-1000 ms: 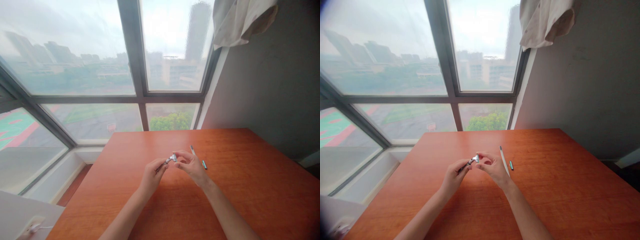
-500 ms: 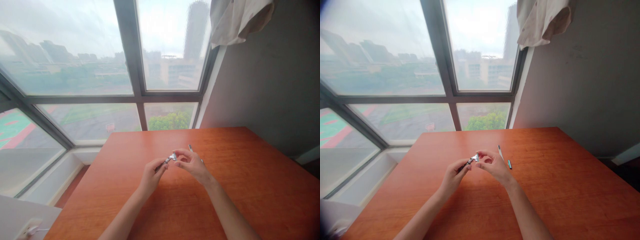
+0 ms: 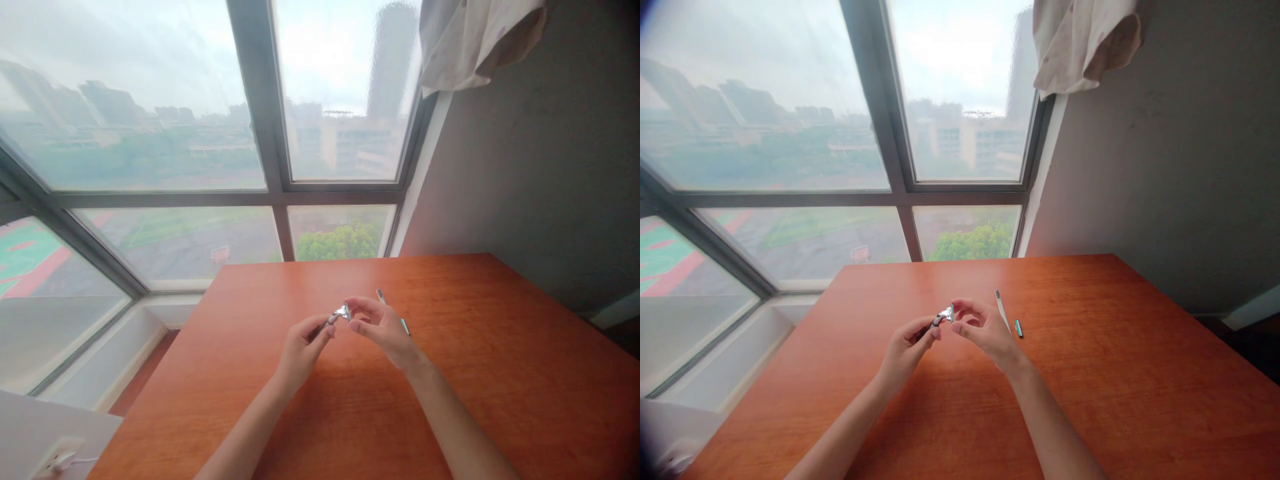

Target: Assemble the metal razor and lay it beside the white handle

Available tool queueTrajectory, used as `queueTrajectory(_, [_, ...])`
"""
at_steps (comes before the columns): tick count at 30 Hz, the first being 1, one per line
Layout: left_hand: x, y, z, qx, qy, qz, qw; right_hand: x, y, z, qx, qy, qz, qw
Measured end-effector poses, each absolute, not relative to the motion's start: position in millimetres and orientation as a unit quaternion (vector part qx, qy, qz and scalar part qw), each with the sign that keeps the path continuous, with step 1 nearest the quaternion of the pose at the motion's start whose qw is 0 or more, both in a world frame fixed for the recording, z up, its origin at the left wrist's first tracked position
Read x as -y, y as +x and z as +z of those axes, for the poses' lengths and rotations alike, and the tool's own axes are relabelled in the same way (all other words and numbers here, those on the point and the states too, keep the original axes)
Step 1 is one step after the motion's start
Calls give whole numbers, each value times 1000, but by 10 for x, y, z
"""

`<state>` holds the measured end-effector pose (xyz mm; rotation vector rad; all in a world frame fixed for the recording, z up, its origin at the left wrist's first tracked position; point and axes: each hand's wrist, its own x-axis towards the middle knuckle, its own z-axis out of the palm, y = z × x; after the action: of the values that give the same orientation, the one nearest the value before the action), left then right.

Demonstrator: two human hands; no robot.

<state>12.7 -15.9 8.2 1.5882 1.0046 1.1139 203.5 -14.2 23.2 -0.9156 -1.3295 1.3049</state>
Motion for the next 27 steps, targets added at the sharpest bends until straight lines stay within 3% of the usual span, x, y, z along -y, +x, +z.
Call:
queueTrajectory(7, [142, 108, 88, -411, 687, 435, 412, 113, 2083, 191, 602, -417, 504, 457])
queueTrajectory(27, [126, 102, 104, -401, 678, 439, 433, 110, 2051, 196, 592, -414, 484, 494])
